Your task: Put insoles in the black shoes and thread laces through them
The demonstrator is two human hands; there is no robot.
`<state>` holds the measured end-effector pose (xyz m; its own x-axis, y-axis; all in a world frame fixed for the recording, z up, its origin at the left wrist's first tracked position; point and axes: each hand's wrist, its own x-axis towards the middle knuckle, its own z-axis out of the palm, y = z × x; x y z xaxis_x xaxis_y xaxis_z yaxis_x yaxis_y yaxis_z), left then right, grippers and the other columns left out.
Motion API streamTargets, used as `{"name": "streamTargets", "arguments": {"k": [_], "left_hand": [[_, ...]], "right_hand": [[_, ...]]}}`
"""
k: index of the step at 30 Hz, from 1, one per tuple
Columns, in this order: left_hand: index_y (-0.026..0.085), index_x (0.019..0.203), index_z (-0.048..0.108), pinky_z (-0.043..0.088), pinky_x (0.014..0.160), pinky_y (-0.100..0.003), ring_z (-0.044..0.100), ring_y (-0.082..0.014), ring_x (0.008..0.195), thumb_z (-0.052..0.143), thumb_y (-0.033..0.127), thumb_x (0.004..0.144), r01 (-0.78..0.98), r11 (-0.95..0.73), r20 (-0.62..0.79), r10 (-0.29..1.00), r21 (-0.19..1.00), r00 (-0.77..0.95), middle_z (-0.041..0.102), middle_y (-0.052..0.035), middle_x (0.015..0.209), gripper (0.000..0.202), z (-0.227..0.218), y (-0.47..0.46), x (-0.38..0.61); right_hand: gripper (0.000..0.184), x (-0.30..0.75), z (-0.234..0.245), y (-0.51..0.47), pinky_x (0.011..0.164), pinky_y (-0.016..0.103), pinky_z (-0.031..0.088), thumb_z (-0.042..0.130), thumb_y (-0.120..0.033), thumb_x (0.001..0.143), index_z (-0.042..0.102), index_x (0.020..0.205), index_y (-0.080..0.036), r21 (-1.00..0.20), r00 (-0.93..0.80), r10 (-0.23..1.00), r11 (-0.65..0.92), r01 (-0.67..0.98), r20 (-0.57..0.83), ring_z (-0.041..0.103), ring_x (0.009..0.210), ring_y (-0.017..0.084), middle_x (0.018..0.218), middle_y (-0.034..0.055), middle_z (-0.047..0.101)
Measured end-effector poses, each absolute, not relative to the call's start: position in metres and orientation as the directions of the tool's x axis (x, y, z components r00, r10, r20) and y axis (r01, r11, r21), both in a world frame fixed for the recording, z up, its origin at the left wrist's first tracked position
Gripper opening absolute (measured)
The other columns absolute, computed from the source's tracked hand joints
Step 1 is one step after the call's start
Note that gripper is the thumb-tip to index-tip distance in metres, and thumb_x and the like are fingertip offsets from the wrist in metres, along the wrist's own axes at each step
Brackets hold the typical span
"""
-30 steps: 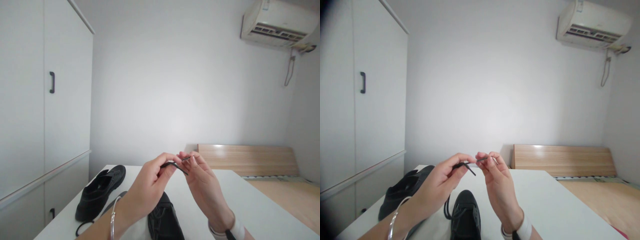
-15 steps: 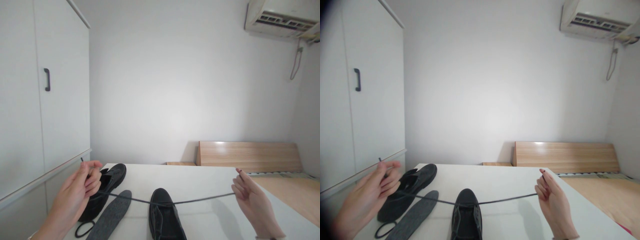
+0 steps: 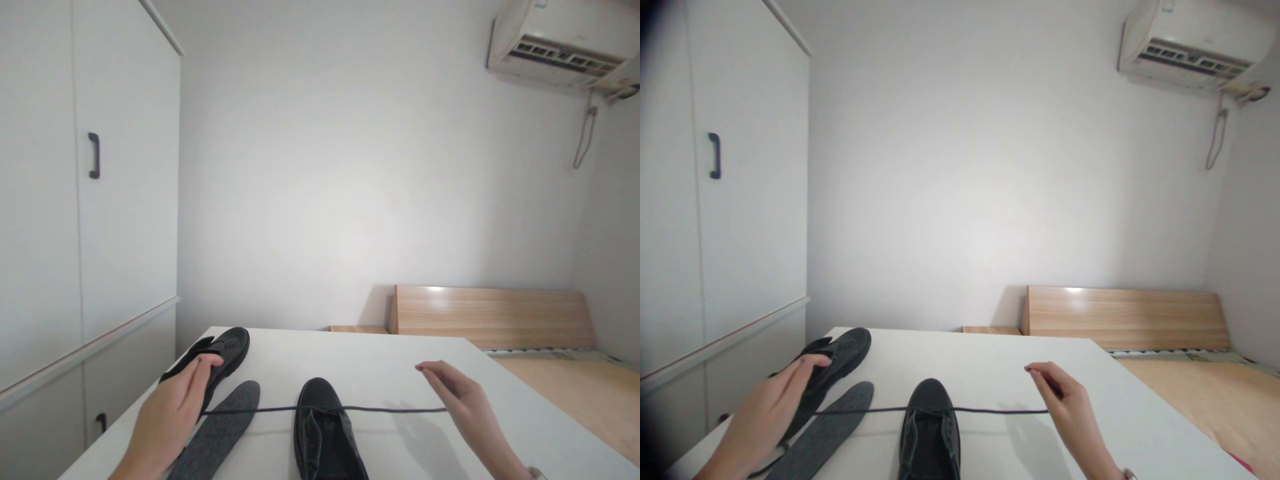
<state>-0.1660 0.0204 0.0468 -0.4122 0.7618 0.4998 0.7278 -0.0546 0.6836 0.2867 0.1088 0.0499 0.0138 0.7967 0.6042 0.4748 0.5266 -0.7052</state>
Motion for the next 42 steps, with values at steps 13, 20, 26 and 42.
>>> {"name": "streamTargets", "arguments": {"k": [13, 20, 26, 42], "left_hand": [[0.024, 0.088, 0.067, 0.043, 0.078, -0.026, 0.067, -0.0193, 0.085, 0.05, 0.025, 0.096, 0.762, -0.393, 0.342, 0.909, 0.515, 0.238, 0.074, -0.0013, 0.087, 0.018, 0.054, 0.038, -0.064], [0.021, 0.089, 0.068, 0.044, 0.079, -0.028, 0.063, -0.0193, 0.087, 0.05, 0.012, 0.092, 0.752, -0.441, 0.37, 0.886, 0.49, 0.279, 0.069, -0.003, 0.088, 0.02, 0.042, 0.028, -0.06], [0.018, 0.082, 0.065, 0.044, 0.075, -0.029, 0.061, -0.0195, 0.084, 0.052, 0.005, 0.087, 0.801, -0.442, 0.333, 0.887, 0.404, 0.321, 0.066, -0.0026, 0.081, 0.02, 0.042, 0.024, -0.058], [0.017, 0.085, 0.073, 0.045, 0.081, -0.032, 0.06, -0.0211, 0.091, 0.053, 0.005, 0.091, 0.765, -0.41, 0.375, 0.896, 0.496, 0.238, 0.065, -0.0051, 0.09, 0.024, 0.039, 0.026, -0.056]], "right_hand": [[0.012, 0.188, 0.049, 0.085, 0.06, 0.026, 0.038, 0.053, -0.021, 0.087, 0.065, 0.084, -0.017, -0.641, -0.551, 0.775, 0.598, 0.482, 0.308, 0.049, 0.065, 0.015, 0.076, 0.0017, 0.063], [0.012, 0.193, 0.031, 0.083, 0.059, 0.026, 0.038, 0.052, -0.026, 0.089, 0.058, 0.083, -0.018, -0.726, -0.537, 0.797, 0.539, 0.428, 0.275, 0.049, 0.065, 0.015, 0.075, 0.0012, 0.057], [0.021, 0.19, 0.023, 0.082, 0.058, 0.026, 0.038, 0.048, -0.035, 0.095, 0.056, 0.083, -0.019, -0.745, -0.532, 0.792, 0.542, 0.389, 0.299, 0.048, 0.066, 0.015, 0.075, 0.0011, 0.055], [0.018, 0.19, 0.02, 0.085, 0.08, 0.032, 0.044, 0.054, -0.026, 0.096, 0.064, 0.083, -0.021, -0.64, -0.493, 0.718, 0.682, 0.355, 0.492, 0.055, 0.088, 0.019, 0.091, 0.004, 0.055]]}}
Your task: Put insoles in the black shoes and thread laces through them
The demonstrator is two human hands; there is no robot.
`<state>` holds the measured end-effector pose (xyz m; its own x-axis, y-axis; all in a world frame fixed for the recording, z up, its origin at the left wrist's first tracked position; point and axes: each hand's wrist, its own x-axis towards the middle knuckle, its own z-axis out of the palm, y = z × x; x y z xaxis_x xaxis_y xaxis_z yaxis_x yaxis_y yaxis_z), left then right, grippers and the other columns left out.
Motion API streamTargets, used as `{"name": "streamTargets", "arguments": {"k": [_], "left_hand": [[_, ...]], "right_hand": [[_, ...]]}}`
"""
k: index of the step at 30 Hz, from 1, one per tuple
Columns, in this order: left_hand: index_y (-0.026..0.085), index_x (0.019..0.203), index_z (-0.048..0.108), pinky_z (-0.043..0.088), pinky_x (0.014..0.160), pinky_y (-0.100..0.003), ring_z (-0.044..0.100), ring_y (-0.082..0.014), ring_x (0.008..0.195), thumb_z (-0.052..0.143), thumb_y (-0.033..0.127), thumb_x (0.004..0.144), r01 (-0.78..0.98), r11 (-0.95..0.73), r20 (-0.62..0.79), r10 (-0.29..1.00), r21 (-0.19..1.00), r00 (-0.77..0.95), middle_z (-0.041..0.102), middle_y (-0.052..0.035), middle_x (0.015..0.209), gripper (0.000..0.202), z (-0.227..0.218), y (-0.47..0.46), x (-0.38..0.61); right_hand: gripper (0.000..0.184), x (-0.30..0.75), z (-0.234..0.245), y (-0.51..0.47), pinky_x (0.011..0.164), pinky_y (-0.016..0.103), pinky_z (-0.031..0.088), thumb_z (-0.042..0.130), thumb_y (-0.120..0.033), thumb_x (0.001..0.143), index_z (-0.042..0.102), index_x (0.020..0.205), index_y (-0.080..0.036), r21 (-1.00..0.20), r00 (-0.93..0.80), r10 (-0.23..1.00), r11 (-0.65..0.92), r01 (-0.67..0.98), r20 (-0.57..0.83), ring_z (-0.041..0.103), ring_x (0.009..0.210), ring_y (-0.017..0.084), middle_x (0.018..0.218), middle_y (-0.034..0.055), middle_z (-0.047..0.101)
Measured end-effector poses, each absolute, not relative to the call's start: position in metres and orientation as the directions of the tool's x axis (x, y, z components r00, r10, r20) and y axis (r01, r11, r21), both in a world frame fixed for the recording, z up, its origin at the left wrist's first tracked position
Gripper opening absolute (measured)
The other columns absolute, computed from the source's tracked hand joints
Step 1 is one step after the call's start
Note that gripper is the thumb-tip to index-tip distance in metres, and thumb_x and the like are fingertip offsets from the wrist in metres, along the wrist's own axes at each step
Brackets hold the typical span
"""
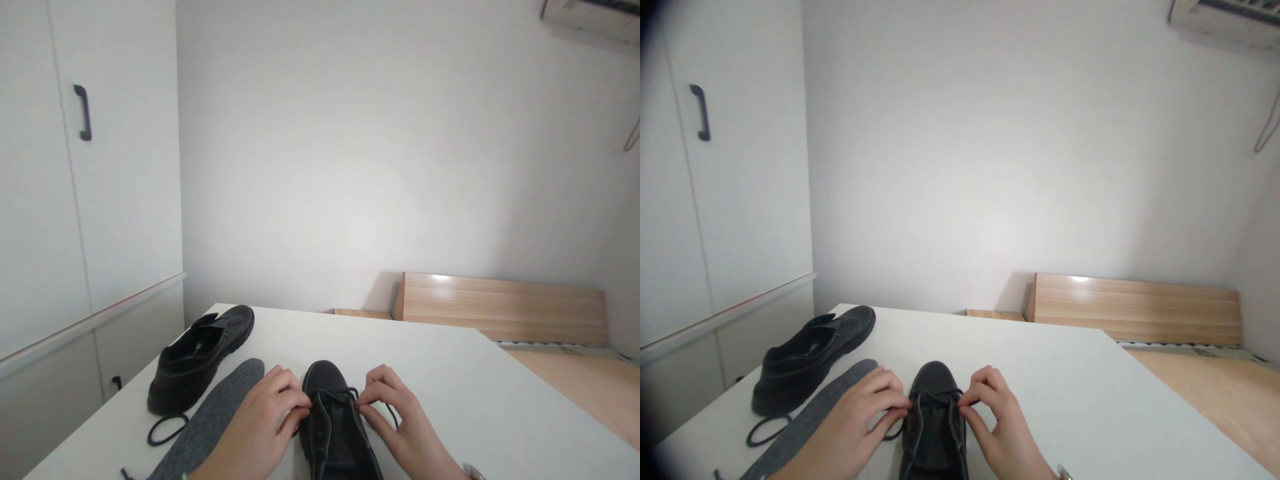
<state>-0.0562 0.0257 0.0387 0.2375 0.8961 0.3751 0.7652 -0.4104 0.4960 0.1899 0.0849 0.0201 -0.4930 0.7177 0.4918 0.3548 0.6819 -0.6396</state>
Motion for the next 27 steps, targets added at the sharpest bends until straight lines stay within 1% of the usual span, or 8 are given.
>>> {"name": "streamTargets", "arguments": {"k": [3, 9, 12, 15, 18, 21, 24, 27], "left_hand": [[0.018, 0.082, 0.075, 0.044, 0.079, -0.029, 0.062, -0.0194, 0.088, 0.057, 0.009, 0.089, 0.72, -0.358, 0.32, 0.927, 0.594, 0.197, 0.068, -0.0038, 0.087, 0.021, 0.041, 0.028, -0.056], [0.017, 0.076, 0.074, 0.038, 0.064, -0.026, 0.056, -0.0163, 0.068, 0.059, 0.019, 0.082, 0.626, -0.224, 0.214, 0.972, 0.747, 0.092, 0.065, -0.0015, 0.071, 0.016, 0.039, 0.031, -0.055], [0.016, 0.075, 0.07, 0.038, 0.062, -0.026, 0.057, -0.0168, 0.065, 0.056, 0.025, 0.082, 0.506, -0.177, 0.161, 0.984, 0.844, 0.076, 0.065, -0.0013, 0.066, 0.019, 0.031, 0.034, -0.052], [0.017, 0.076, 0.062, 0.04, 0.062, -0.025, 0.06, -0.017, 0.065, 0.056, 0.026, 0.08, 0.385, -0.165, 0.154, 0.986, 0.908, 0.06, 0.066, -0.0005, 0.066, 0.012, 0.024, 0.037, -0.049], [0.019, 0.075, 0.061, 0.041, 0.062, -0.024, 0.06, -0.0167, 0.065, 0.059, 0.025, 0.077, 0.388, -0.175, 0.176, 0.984, 0.905, 0.032, 0.067, 0.0004, 0.066, 0.007, 0.024, 0.037, -0.049], [0.019, 0.072, 0.067, 0.042, 0.065, -0.025, 0.061, -0.0174, 0.067, 0.062, 0.026, 0.077, 0.474, -0.201, 0.208, 0.977, 0.857, 0.038, 0.069, -0.0011, 0.069, 0.011, 0.027, 0.036, -0.051], [0.019, 0.074, 0.072, 0.045, 0.069, -0.025, 0.065, -0.018, 0.071, 0.062, 0.024, 0.079, 0.533, -0.247, 0.263, 0.964, 0.809, 0.047, 0.073, -0.0027, 0.074, 0.013, 0.03, 0.034, -0.051], [0.019, 0.075, 0.074, 0.047, 0.068, -0.025, 0.067, -0.0176, 0.071, 0.061, 0.021, 0.079, 0.558, -0.27, 0.295, 0.954, 0.785, 0.048, 0.074, -0.0034, 0.077, 0.014, 0.028, 0.034, -0.051]], "right_hand": [[0.017, 0.191, 0.02, 0.085, 0.08, 0.032, 0.045, 0.057, -0.024, 0.094, 0.07, 0.083, -0.022, -0.632, -0.479, 0.727, 0.676, 0.379, 0.491, 0.057, 0.088, 0.02, 0.09, 0.0043, 0.055], [0.018, 0.191, 0.02, 0.085, 0.073, 0.028, 0.046, 0.059, -0.023, 0.093, 0.074, 0.084, -0.021, -0.665, -0.49, 0.74, 0.653, 0.361, 0.461, 0.06, 0.081, 0.018, 0.086, 0.0047, 0.062], [0.017, 0.191, 0.018, 0.087, 0.066, 0.027, 0.044, 0.059, -0.024, 0.093, 0.074, 0.085, -0.021, -0.668, -0.494, 0.74, 0.652, 0.358, 0.457, 0.059, 0.075, 0.017, 0.084, 0.0044, 0.063], [0.016, 0.191, 0.016, 0.088, 0.065, 0.027, 0.045, 0.06, -0.024, 0.093, 0.073, 0.085, -0.021, -0.671, -0.491, 0.738, 0.654, 0.35, 0.463, 0.059, 0.073, 0.017, 0.083, 0.0036, 0.063], [0.013, 0.191, 0.016, 0.089, 0.069, 0.027, 0.046, 0.061, -0.023, 0.092, 0.072, 0.085, -0.021, -0.667, -0.486, 0.736, 0.658, 0.348, 0.472, 0.06, 0.074, 0.017, 0.081, 0.003, 0.064], [0.012, 0.191, 0.017, 0.088, 0.07, 0.027, 0.047, 0.062, -0.022, 0.092, 0.071, 0.085, -0.02, -0.666, -0.488, 0.744, 0.649, 0.367, 0.456, 0.062, 0.075, 0.017, 0.079, 0.0028, 0.067], [0.016, 0.191, 0.02, 0.084, 0.07, 0.026, 0.048, 0.059, -0.022, 0.093, 0.071, 0.084, -0.02, -0.653, -0.503, 0.752, 0.641, 0.403, 0.427, 0.064, 0.075, 0.017, 0.08, 0.0029, 0.069], [0.021, 0.191, 0.027, 0.076, 0.071, 0.027, 0.049, 0.052, -0.025, 0.096, 0.071, 0.088, -0.019, -0.612, -0.531, 0.736, 0.662, 0.433, 0.419, 0.066, 0.077, 0.017, 0.084, 0.0044, 0.071]]}}
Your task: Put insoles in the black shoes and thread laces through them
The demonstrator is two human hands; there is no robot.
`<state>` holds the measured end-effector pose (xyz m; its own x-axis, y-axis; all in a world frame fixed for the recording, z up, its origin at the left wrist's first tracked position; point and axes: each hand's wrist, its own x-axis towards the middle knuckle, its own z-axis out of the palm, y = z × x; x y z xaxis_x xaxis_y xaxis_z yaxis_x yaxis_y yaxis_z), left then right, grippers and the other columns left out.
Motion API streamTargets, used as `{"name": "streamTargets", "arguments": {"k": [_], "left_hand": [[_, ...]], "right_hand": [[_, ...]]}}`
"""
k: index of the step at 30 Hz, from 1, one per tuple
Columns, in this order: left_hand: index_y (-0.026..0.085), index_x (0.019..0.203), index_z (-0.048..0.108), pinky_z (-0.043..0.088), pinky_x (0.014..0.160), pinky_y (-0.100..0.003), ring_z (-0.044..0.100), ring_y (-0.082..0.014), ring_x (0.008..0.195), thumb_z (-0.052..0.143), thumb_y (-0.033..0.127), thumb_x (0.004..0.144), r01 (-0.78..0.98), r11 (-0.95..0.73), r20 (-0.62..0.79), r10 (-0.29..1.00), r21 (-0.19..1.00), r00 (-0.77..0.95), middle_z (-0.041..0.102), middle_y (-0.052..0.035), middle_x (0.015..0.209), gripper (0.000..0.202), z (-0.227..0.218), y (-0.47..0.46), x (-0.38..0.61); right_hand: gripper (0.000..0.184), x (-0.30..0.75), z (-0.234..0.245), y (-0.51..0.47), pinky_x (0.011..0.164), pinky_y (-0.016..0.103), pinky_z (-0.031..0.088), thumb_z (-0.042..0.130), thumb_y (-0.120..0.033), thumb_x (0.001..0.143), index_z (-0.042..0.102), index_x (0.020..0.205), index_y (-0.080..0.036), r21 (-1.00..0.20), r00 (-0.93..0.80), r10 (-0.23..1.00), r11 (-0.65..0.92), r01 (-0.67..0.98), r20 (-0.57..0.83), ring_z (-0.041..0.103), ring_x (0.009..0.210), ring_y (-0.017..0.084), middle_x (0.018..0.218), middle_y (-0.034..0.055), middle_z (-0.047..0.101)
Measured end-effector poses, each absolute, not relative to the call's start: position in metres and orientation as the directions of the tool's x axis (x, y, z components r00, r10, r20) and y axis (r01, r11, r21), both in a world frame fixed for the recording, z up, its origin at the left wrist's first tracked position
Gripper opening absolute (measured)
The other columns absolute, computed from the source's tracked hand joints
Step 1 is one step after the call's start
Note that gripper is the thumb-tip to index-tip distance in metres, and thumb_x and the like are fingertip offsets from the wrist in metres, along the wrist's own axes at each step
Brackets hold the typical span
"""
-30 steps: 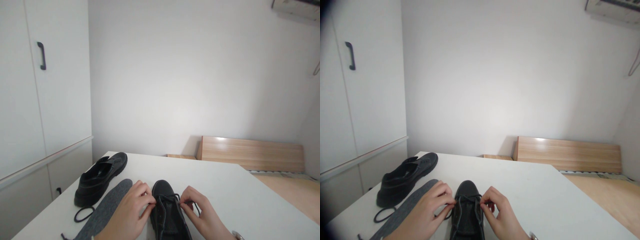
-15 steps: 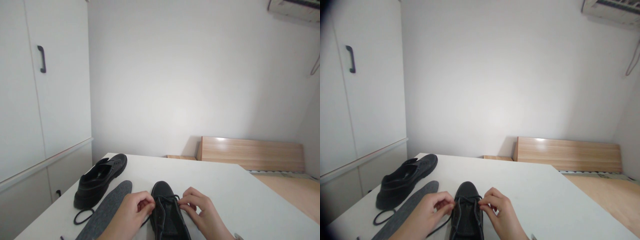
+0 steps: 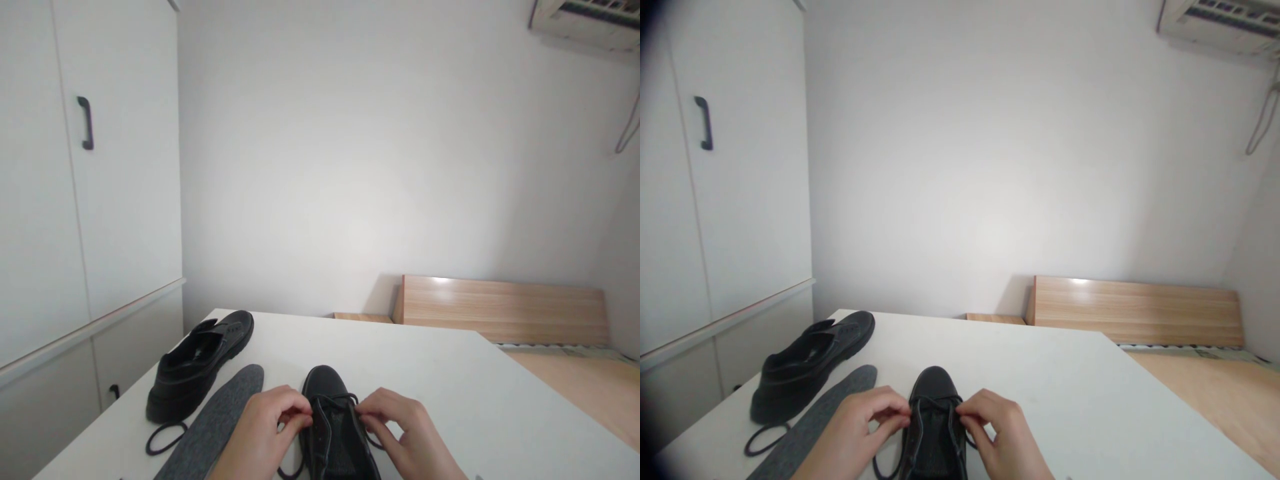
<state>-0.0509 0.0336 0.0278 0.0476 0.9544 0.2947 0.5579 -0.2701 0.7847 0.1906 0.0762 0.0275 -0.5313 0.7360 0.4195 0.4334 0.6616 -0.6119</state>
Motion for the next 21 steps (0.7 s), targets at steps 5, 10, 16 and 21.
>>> {"name": "streamTargets", "arguments": {"k": [5, 10, 16, 21], "left_hand": [[0.02, 0.08, 0.072, 0.051, 0.069, -0.022, 0.069, -0.0162, 0.074, 0.056, 0.017, 0.082, 0.548, -0.296, 0.31, 0.948, 0.782, 0.07, 0.074, -0.003, 0.083, 0.016, 0.022, 0.033, -0.051], [0.023, 0.098, 0.067, 0.054, 0.075, -0.023, 0.07, -0.0166, 0.08, 0.048, 0.018, 0.088, 0.521, -0.325, 0.327, 0.941, 0.789, 0.091, 0.073, -0.0021, 0.085, 0.022, 0.025, 0.025, -0.047], [0.023, 0.118, 0.063, 0.055, 0.088, -0.031, 0.067, -0.0249, 0.098, 0.071, 0.028, 0.075, 0.689, -0.287, 0.306, 0.947, 0.666, 0.099, 0.07, -0.0087, 0.109, 0.044, 0.038, 0.012, -0.03], [0.017, 0.11, 0.068, 0.054, 0.088, -0.035, 0.068, -0.0259, 0.098, 0.05, 0.007, 0.079, 0.852, -0.24, 0.228, 0.962, 0.465, 0.147, 0.068, -0.0124, 0.106, 0.037, 0.057, 0.009, -0.019]], "right_hand": [[0.025, 0.19, 0.039, 0.061, 0.076, 0.028, 0.052, 0.05, -0.03, 0.096, 0.071, 0.103, -0.02, -0.527, -0.592, 0.727, 0.674, 0.517, 0.349, 0.069, 0.083, 0.019, 0.092, 0.0073, 0.073], [0.047, 0.183, 0.035, 0.056, 0.078, 0.033, 0.056, 0.063, -0.021, 0.082, 0.061, 0.129, -0.02, -0.306, -0.605, 0.752, 0.66, 0.687, 0.263, 0.072, 0.091, 0.028, 0.104, 0.0109, 0.074], [0.061, 0.158, 0.051, 0.051, 0.063, 0.03, 0.054, 0.054, 0.0, 0.072, 0.061, 0.129, -0.019, 0.005, -0.606, 0.786, 0.61, 0.792, 0.12, 0.074, 0.083, 0.03, 0.098, 0.012, 0.074], [0.043, 0.136, 0.075, 0.043, 0.067, 0.031, 0.056, 0.049, 0.006, 0.079, 0.068, 0.11, -0.015, 0.12, -0.582, 0.812, 0.574, 0.81, 0.049, 0.074, 0.09, 0.03, 0.103, 0.0163, 0.072]]}}
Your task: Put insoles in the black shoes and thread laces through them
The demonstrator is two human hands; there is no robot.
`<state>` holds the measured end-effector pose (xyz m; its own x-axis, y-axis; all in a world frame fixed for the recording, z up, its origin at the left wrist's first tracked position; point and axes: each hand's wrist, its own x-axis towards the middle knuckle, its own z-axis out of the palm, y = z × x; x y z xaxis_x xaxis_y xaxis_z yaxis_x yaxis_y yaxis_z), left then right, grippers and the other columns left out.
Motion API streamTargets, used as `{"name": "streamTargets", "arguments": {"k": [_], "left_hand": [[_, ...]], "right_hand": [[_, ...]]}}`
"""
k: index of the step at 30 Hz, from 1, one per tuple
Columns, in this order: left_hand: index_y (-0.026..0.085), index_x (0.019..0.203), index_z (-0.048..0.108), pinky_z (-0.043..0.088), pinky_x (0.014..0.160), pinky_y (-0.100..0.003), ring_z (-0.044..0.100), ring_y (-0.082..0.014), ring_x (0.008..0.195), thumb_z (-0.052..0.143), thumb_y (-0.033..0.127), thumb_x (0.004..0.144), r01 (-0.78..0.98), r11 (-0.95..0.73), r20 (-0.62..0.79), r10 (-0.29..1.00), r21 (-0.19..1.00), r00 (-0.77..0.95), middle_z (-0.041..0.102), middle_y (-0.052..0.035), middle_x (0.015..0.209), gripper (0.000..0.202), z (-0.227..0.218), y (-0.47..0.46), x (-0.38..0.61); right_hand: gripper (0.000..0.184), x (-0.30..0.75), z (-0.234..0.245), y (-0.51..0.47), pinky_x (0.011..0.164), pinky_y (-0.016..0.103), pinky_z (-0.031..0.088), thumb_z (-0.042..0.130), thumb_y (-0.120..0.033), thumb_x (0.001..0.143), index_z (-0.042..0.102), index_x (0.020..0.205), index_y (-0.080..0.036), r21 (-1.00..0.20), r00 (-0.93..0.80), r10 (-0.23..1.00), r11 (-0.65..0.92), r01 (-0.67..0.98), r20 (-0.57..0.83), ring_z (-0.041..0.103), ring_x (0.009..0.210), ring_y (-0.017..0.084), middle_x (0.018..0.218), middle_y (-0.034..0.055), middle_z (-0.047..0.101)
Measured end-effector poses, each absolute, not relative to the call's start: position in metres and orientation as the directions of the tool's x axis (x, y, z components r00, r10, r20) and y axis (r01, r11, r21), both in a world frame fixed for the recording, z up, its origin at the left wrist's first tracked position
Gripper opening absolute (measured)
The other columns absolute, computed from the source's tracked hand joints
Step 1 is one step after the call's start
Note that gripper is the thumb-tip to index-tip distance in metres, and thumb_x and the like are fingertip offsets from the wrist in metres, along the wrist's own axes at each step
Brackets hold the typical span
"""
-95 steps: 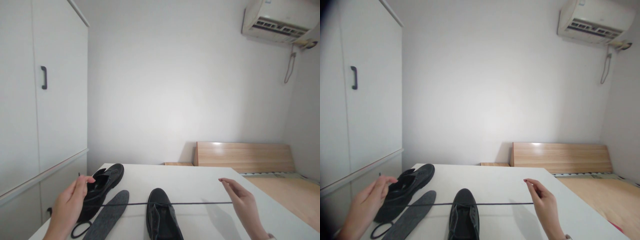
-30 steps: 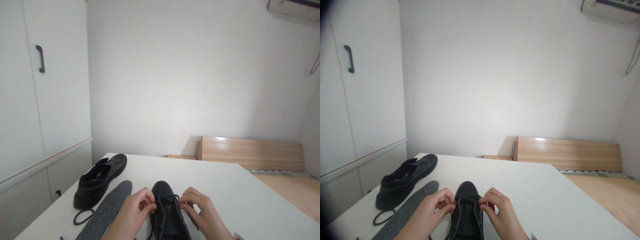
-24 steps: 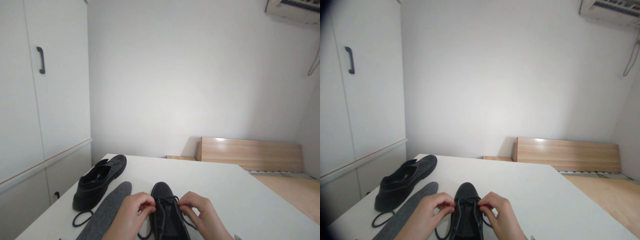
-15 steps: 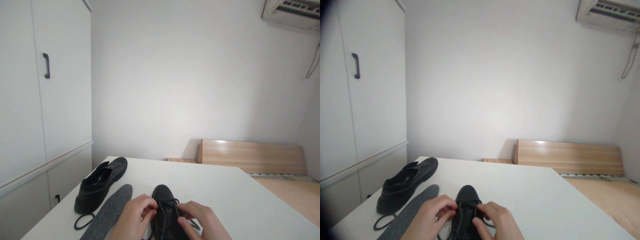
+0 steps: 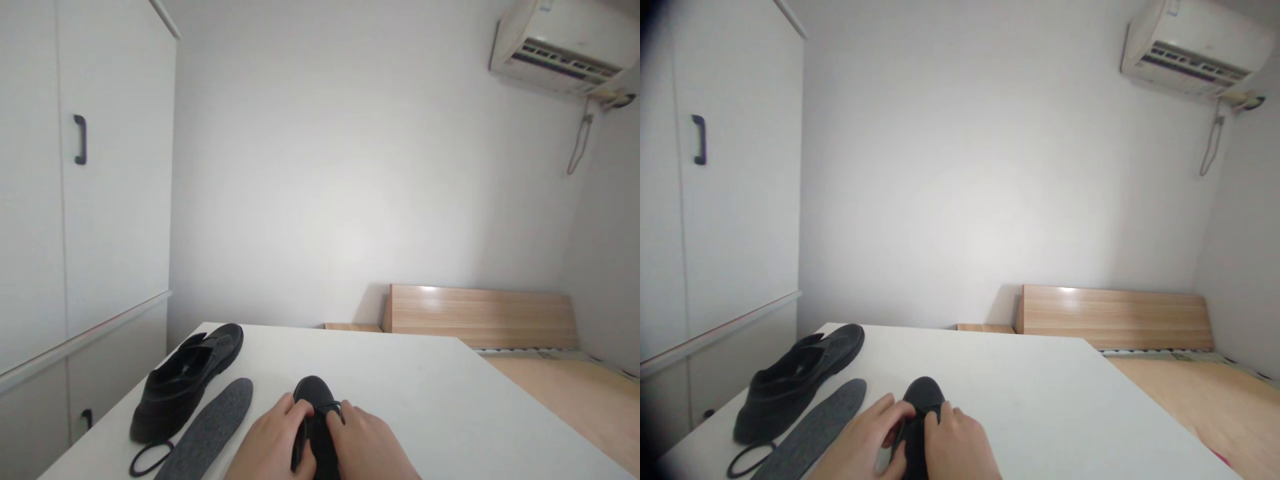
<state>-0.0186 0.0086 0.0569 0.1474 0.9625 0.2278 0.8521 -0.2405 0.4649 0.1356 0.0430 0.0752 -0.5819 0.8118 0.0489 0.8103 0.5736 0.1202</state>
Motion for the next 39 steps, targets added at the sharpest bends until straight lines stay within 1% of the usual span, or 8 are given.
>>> {"name": "streamTargets", "arguments": {"k": [8, 11, 15, 18, 22, 28, 32, 39], "left_hand": [[0.011, 0.091, 0.073, 0.055, 0.085, -0.043, 0.071, -0.0329, 0.094, 0.048, -0.004, 0.081, 0.936, -0.194, 0.154, 0.976, 0.293, 0.154, 0.072, -0.0212, 0.101, 0.03, 0.078, 0.023, 0.002], [0.014, 0.095, 0.07, 0.056, 0.083, -0.039, 0.07, -0.024, 0.09, 0.061, 0.011, 0.091, 0.928, -0.19, 0.188, 0.973, 0.319, 0.134, 0.071, -0.0118, 0.099, 0.01, 0.074, 0.035, 0.011], [0.017, 0.105, 0.066, 0.058, 0.083, -0.037, 0.067, -0.0181, 0.092, 0.065, 0.033, 0.094, 0.912, -0.207, 0.242, 0.962, 0.353, 0.124, 0.069, -0.0043, 0.105, 0.02, 0.073, 0.039, 0.019], [0.013, 0.092, 0.067, 0.056, 0.084, -0.04, 0.067, -0.0219, 0.093, 0.061, 0.012, 0.092, 0.913, -0.21, 0.266, 0.957, 0.35, 0.118, 0.07, -0.0082, 0.099, 0.006, 0.08, 0.033, 0.019], [0.012, 0.085, 0.065, 0.054, 0.08, -0.04, 0.067, -0.026, 0.09, 0.05, -0.003, 0.085, 0.885, -0.279, 0.309, 0.937, 0.373, 0.165, 0.07, -0.0125, 0.096, 0.022, 0.101, 0.025, 0.008], [0.02, 0.093, 0.055, 0.049, 0.073, -0.025, 0.063, -0.0145, 0.079, 0.046, 0.023, 0.098, 0.624, -0.515, 0.651, 0.759, 0.588, 0.014, 0.065, -0.0006, 0.088, 0.011, 0.163, 0.01, -0.011], [0.021, 0.091, 0.056, 0.048, 0.074, -0.025, 0.063, -0.0135, 0.078, 0.05, 0.025, 0.095, 0.468, -0.69, 0.813, 0.569, 0.552, -0.121, 0.065, 0.0006, 0.086, 0.008, 0.2, -0.001, -0.008], [0.021, 0.089, 0.06, 0.05, 0.071, -0.018, 0.063, -0.0104, 0.079, 0.054, 0.019, 0.093, 0.275, -0.74, 0.777, 0.627, 0.614, -0.047, 0.064, 0.0033, 0.083, 0.008, 0.206, -0.004, 0.005]], "right_hand": [[0.043, 0.125, 0.085, 0.036, 0.074, 0.039, 0.058, 0.044, 0.01, 0.083, 0.069, 0.11, -0.012, 0.069, -0.528, 0.847, 0.524, 0.849, 0.061, 0.073, 0.093, 0.032, 0.102, 0.0187, 0.072], [0.045, 0.127, 0.085, 0.035, 0.073, 0.038, 0.057, 0.041, 0.012, 0.082, 0.07, 0.107, -0.011, 0.052, -0.525, 0.848, 0.522, 0.851, 0.074, 0.073, 0.091, 0.032, 0.1, 0.0189, 0.071], [0.049, 0.132, 0.086, 0.033, 0.076, 0.039, 0.056, 0.04, 0.012, 0.081, 0.069, 0.111, -0.012, 0.044, -0.521, 0.852, 0.519, 0.854, 0.06, 0.072, 0.093, 0.031, 0.102, 0.018, 0.071], [0.048, 0.137, 0.081, 0.033, 0.078, 0.039, 0.055, 0.043, 0.008, 0.082, 0.068, 0.115, -0.016, -0.007, -0.524, 0.844, 0.528, 0.849, 0.115, 0.068, 0.098, 0.031, 0.108, 0.0161, 0.068], [0.032, 0.148, 0.082, 0.04, 0.082, 0.035, 0.052, 0.051, 0.002, 0.081, 0.067, 0.1, -0.018, -0.255, -0.531, 0.764, 0.631, 0.733, 0.366, 0.062, 0.101, 0.026, 0.111, 0.0112, 0.063], [0.008, 0.16, 0.136, 0.04, 0.058, 0.025, 0.046, 0.054, -0.018, 0.093, 0.059, 0.087, -0.02, -0.668, -0.312, 0.718, 0.695, 0.268, 0.622, 0.055, 0.063, 0.014, 0.072, -0.0018, 0.058], [0.007, 0.158, 0.178, 0.026, 0.059, 0.025, 0.047, 0.058, -0.026, 0.094, 0.061, 0.092, -0.021, -0.582, -0.148, 0.586, 0.81, 0.073, 0.797, 0.056, 0.065, 0.013, 0.076, -0.0012, 0.059], [0.006, 0.136, 0.197, 0.019, 0.081, 0.033, 0.051, 0.059, -0.019, 0.093, 0.063, 0.09, -0.022, -0.469, -0.153, 0.462, 0.883, -0.012, 0.874, 0.058, 0.098, 0.019, 0.102, 0.0042, 0.06]]}}
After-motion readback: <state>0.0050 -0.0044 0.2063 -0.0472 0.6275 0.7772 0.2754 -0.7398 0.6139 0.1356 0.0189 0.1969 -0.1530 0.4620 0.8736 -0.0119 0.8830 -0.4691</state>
